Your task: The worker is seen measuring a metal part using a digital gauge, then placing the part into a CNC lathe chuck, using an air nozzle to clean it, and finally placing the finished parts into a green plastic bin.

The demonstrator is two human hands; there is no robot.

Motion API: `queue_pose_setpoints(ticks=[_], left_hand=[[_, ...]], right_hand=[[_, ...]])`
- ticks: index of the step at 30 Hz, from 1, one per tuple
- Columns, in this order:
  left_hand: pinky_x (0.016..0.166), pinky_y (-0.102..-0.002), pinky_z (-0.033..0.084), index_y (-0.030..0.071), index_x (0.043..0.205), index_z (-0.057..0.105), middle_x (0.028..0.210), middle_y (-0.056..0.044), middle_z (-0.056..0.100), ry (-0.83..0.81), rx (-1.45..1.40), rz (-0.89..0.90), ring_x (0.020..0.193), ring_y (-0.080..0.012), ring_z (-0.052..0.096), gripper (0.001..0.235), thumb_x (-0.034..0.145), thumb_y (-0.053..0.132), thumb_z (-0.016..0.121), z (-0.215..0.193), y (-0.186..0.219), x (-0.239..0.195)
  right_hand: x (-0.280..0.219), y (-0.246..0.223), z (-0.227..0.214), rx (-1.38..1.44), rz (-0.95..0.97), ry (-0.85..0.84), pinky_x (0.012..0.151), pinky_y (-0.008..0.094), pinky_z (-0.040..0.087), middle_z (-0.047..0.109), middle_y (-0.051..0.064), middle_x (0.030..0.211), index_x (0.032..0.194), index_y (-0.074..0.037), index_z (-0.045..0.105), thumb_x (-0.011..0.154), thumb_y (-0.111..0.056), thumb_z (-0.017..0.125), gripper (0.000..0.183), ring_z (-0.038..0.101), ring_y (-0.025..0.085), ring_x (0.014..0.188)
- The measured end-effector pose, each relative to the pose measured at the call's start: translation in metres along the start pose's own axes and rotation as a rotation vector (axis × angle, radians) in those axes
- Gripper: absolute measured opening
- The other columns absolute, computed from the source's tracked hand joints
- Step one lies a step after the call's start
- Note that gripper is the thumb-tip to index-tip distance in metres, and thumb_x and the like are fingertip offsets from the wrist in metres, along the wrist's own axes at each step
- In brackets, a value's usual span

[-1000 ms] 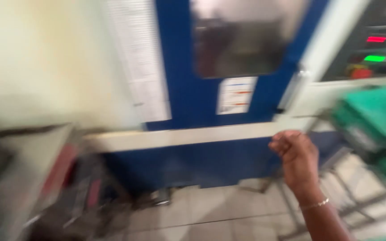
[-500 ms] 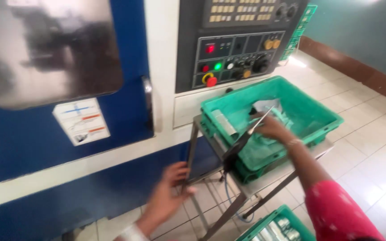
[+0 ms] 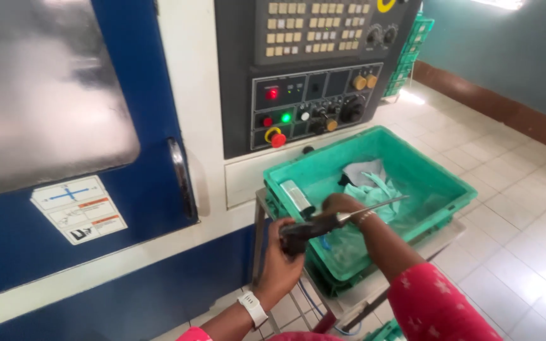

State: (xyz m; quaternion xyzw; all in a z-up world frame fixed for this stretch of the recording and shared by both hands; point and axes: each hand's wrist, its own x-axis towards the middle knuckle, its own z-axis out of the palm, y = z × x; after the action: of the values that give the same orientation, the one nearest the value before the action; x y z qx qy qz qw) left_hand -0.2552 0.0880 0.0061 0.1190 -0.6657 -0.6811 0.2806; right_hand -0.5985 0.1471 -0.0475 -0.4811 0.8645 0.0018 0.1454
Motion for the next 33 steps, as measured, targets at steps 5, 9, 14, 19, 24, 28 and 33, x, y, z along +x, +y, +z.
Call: queue_pose_setpoints(ticks=[5,9,14,19,24,28,33], left_hand=[[0.077,-0.029,0.050,0.001,0.126,0.060,0.104,-0.007,0.067,0.001,-0.060,0.182,0.092,-0.0146,0.063,0.044,0.083,0.005,0.072,-0.054,0.048,0.018],[0.068,-0.026,0.048,0.001,0.106,0.078,0.086,0.004,0.070,0.283,0.025,0.089,0.074,-0.0077,0.059,0.039,0.086,0.034,0.085,-0.137,0.053,0.037],[0.080,-0.038,0.045,0.005,0.121,0.068,0.110,-0.012,0.058,0.309,0.319,0.476,0.091,-0.0228,0.055,0.043,0.088,0.030,0.079,-0.187,0.089,0.080],[0.102,-0.040,0.044,0.005,0.131,0.050,0.133,-0.010,0.051,0.094,0.314,0.553,0.116,-0.0229,0.060,0.063,0.085,0.034,0.081,-0.210,0.104,0.115],[0.092,-0.040,0.051,0.008,0.107,0.075,0.108,-0.011,0.064,-0.007,0.312,0.472,0.104,-0.0275,0.068,0.033,0.087,0.034,0.080,-0.226,0.095,0.120],[0.085,-0.041,0.053,0.007,0.099,0.075,0.105,-0.011,0.065,0.009,0.318,0.435,0.095,-0.0291,0.070,0.031,0.088,0.036,0.078,-0.245,0.113,0.099],[0.084,-0.044,0.052,0.006,0.096,0.073,0.100,-0.015,0.068,0.047,0.395,0.456,0.095,-0.0339,0.068,0.032,0.086,0.035,0.079,-0.290,0.127,0.070]], right_hand=[[-0.101,-0.082,-0.077,0.230,0.275,0.054,0.075,0.039,0.059,0.078,0.014,0.084,0.083,-0.005,0.079,0.073,-0.059,0.080,0.056,0.076,0.027,0.081],[-0.142,-0.093,-0.074,0.985,0.343,0.400,0.078,0.037,0.059,0.077,0.018,0.100,0.104,-0.001,0.076,0.083,-0.055,0.075,0.058,0.074,0.027,0.090],[-0.195,-0.207,-0.102,1.957,0.206,0.551,0.085,0.036,0.061,0.068,0.022,0.118,0.120,-0.003,0.056,0.093,-0.055,0.059,0.059,0.072,0.032,0.100],[-0.217,-0.304,-0.113,2.152,0.061,0.509,0.083,0.035,0.059,0.068,0.029,0.123,0.112,-0.002,0.058,0.100,-0.057,0.047,0.057,0.071,0.033,0.099],[-0.221,-0.363,-0.094,2.134,-0.027,0.524,0.082,0.035,0.057,0.070,0.030,0.125,0.100,-0.005,0.055,0.105,-0.057,0.041,0.054,0.069,0.032,0.100],[-0.226,-0.406,-0.085,2.136,-0.023,0.523,0.085,0.036,0.055,0.070,0.032,0.128,0.085,-0.001,0.041,0.110,-0.057,0.042,0.061,0.068,0.036,0.106],[-0.230,-0.460,-0.096,2.089,0.159,0.543,0.080,0.037,0.052,0.071,0.022,0.119,0.121,-0.003,0.063,0.103,-0.052,0.042,0.056,0.066,0.034,0.100]])
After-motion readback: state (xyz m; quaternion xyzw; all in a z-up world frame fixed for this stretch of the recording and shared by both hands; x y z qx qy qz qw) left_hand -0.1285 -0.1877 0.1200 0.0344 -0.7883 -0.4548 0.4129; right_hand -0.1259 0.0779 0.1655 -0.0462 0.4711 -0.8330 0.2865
